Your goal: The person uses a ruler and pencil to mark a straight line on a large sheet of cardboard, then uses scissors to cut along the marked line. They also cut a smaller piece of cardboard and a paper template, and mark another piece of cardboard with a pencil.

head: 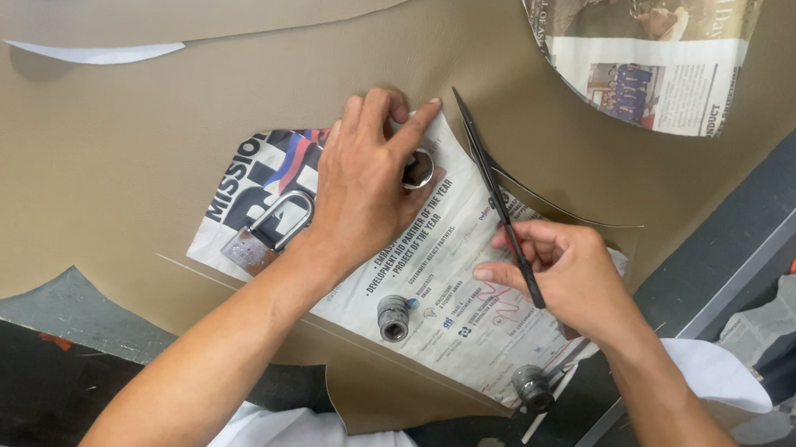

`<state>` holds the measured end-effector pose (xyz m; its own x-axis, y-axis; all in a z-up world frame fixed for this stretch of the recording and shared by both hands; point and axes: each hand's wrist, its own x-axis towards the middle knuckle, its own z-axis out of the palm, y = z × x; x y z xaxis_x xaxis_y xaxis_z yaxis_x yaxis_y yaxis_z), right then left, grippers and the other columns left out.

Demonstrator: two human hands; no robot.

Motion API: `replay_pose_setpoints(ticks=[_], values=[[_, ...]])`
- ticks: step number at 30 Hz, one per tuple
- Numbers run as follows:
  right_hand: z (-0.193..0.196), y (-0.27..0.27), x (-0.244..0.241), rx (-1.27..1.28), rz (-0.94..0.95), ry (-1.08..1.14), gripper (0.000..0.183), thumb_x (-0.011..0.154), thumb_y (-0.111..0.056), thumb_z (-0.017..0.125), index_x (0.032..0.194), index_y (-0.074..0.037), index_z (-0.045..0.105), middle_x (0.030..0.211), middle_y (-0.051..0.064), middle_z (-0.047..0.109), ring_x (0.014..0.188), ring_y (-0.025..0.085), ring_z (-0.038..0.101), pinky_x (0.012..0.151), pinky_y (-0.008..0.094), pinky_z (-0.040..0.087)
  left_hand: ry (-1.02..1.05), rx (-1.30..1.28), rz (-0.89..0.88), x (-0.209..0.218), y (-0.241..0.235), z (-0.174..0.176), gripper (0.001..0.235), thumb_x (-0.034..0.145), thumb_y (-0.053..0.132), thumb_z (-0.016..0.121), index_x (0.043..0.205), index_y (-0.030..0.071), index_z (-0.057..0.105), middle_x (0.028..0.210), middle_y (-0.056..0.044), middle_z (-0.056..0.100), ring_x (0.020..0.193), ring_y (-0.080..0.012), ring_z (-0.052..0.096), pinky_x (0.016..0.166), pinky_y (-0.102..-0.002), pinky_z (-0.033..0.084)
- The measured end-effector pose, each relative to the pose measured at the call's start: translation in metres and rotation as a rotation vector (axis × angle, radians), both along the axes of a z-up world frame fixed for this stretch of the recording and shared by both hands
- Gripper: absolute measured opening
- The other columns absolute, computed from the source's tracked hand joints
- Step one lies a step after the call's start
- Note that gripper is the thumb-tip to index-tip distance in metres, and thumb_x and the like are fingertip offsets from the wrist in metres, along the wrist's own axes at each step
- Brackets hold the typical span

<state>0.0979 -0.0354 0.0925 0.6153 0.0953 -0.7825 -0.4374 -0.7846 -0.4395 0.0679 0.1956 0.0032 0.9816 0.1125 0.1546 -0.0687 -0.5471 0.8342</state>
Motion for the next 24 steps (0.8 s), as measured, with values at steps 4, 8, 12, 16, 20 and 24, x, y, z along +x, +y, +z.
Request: replay_pose_setpoints(ticks=[4,8,12,16,20,24], values=[[-0.002,0.005,0.002,-0.013,0.019,-0.013,0.031,0.072,-0.016,0.091,0.092,0.001,0.075,0.061,-0.004,0.058,0.055,0.004,0.045,0.048,0.021,0.036,-0.026,-0.003,0.004,0.001,0.003,0.002,0.061,0.079,0.018,0.086,0.135,0.007,0.063,0.117,-0.010,0.051,0.105,-0.0299,0.053,0.085,-0.042,0.046],[0.000,0.007,0.000,0.038,-0.024,0.001,0.032,0.071,-0.017,0.090,0.092,0.001,0.074,0.063,-0.005,0.064,0.055,0.002,0.051,0.048,0.020,0.041,0.004,-0.010,0.002,0.001,0.002,0.002,0.062,0.077,0.018,0.086,0.134,0.007,0.064,0.115,-0.011,0.052,0.103,-0.0304,0.053,0.082,-0.043,0.046],[0.000,0.013,0.001,-0.025,-0.001,-0.021,0.035,0.069,-0.020,0.092,0.092,0.001,0.076,0.060,-0.004,0.059,0.053,0.004,0.046,0.047,0.022,0.035,-0.002,-0.005,0.000,0.002,0.003,0.002,0.062,0.078,0.017,0.086,0.134,0.006,0.064,0.115,-0.011,0.052,0.104,-0.0307,0.053,0.083,-0.043,0.047],[-0.003,0.014,0.002,-0.039,0.043,-0.048,0.038,0.068,-0.025,0.093,0.094,-0.002,0.076,0.058,-0.005,0.058,0.051,0.003,0.046,0.045,0.022,0.035,-0.015,0.019,-0.011,0.003,0.003,0.004,0.061,0.077,0.018,0.087,0.133,0.007,0.066,0.114,-0.011,0.054,0.104,-0.0312,0.053,0.084,-0.044,0.047],[-0.006,0.010,0.000,0.037,0.008,-0.046,0.039,0.069,-0.026,0.094,0.094,-0.002,0.077,0.056,-0.007,0.054,0.051,0.002,0.044,0.046,0.021,0.034,-0.004,0.026,-0.015,0.006,0.000,0.005,0.061,0.076,0.019,0.087,0.133,0.009,0.067,0.114,-0.010,0.055,0.101,-0.0302,0.053,0.085,-0.043,0.047],[-0.007,0.010,-0.002,0.133,-0.019,-0.067,0.038,0.071,-0.026,0.093,0.093,0.000,0.075,0.059,-0.008,0.054,0.053,0.001,0.042,0.047,0.022,0.033,0.009,0.048,-0.017,0.005,-0.002,0.003,0.062,0.076,0.020,0.088,0.134,0.009,0.068,0.113,-0.010,0.055,0.100,-0.0306,0.053,0.084,-0.043,0.047]])
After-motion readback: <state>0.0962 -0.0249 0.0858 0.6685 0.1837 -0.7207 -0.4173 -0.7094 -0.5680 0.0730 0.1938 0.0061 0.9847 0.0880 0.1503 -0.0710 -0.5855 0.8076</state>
